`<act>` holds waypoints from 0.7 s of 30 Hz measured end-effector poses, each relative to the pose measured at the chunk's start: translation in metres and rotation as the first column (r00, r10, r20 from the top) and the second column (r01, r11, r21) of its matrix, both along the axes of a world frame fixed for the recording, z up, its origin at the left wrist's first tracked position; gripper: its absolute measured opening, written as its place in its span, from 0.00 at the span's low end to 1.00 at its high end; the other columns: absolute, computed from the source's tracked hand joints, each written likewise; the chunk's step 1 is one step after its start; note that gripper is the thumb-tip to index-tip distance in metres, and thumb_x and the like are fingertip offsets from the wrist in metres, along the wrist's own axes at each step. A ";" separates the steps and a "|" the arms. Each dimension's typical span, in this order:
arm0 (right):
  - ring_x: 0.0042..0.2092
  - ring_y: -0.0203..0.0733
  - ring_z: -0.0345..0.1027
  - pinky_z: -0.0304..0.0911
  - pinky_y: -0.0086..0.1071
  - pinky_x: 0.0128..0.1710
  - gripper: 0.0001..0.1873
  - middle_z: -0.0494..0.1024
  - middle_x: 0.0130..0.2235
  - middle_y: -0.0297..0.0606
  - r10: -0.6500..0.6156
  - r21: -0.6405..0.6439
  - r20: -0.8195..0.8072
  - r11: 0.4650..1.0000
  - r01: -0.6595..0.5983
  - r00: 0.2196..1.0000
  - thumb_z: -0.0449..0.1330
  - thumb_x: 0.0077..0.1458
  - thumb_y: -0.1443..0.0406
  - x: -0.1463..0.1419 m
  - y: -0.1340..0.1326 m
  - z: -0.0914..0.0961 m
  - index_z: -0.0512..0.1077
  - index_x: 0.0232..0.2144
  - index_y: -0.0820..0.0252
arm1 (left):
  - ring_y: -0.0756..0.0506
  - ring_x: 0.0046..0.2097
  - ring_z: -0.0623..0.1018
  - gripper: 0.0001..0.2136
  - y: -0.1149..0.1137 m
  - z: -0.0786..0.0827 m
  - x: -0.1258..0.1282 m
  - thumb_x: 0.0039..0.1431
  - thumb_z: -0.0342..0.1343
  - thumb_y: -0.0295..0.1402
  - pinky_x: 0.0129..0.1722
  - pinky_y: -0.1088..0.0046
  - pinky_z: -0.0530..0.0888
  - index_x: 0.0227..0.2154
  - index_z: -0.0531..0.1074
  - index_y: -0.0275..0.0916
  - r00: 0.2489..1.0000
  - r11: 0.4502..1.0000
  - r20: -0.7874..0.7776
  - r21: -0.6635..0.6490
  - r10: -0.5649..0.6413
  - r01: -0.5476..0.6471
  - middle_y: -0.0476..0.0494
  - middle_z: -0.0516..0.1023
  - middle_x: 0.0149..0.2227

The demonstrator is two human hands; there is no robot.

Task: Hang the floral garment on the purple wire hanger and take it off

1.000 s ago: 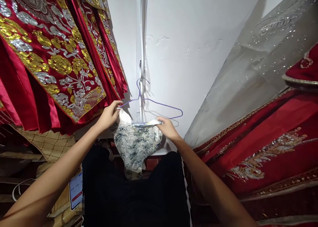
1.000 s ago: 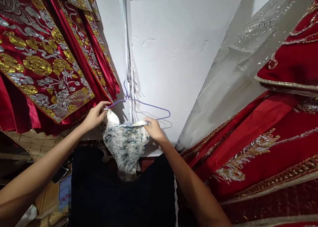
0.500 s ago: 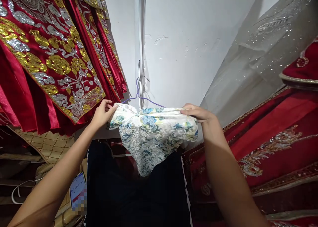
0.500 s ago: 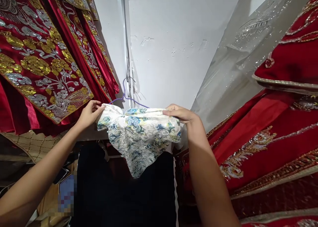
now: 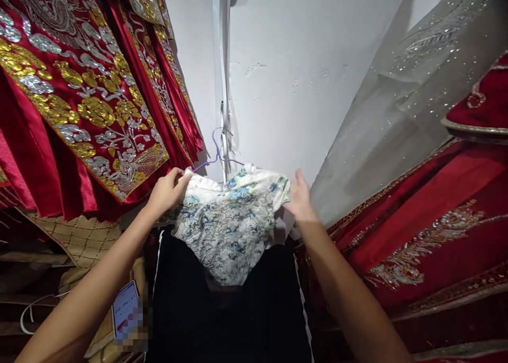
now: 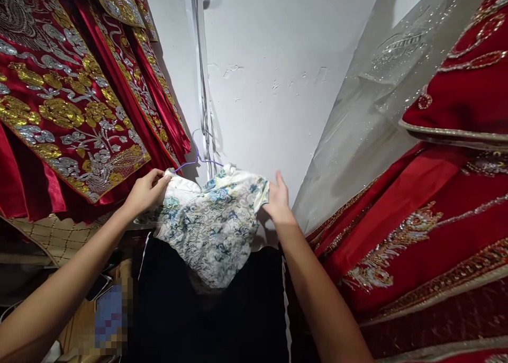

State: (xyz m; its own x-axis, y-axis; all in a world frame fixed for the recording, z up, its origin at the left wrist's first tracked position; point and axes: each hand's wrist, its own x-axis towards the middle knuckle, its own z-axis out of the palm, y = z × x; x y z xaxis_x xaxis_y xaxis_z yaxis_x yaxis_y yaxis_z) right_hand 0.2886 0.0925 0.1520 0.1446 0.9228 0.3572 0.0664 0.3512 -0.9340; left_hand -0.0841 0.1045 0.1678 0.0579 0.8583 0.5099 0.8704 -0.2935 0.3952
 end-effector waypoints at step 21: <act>0.69 0.61 0.41 0.40 0.59 0.67 0.49 0.51 0.68 0.58 -0.182 0.422 0.813 0.838 -0.345 0.554 0.61 0.53 0.60 -0.114 -0.033 -0.071 0.41 0.69 0.66 | 0.46 0.34 0.75 0.31 -0.064 0.006 0.113 0.69 0.36 0.52 0.39 0.69 0.71 0.18 0.68 0.38 0.354 0.728 0.785 0.171 -0.508 0.664 0.43 0.73 0.26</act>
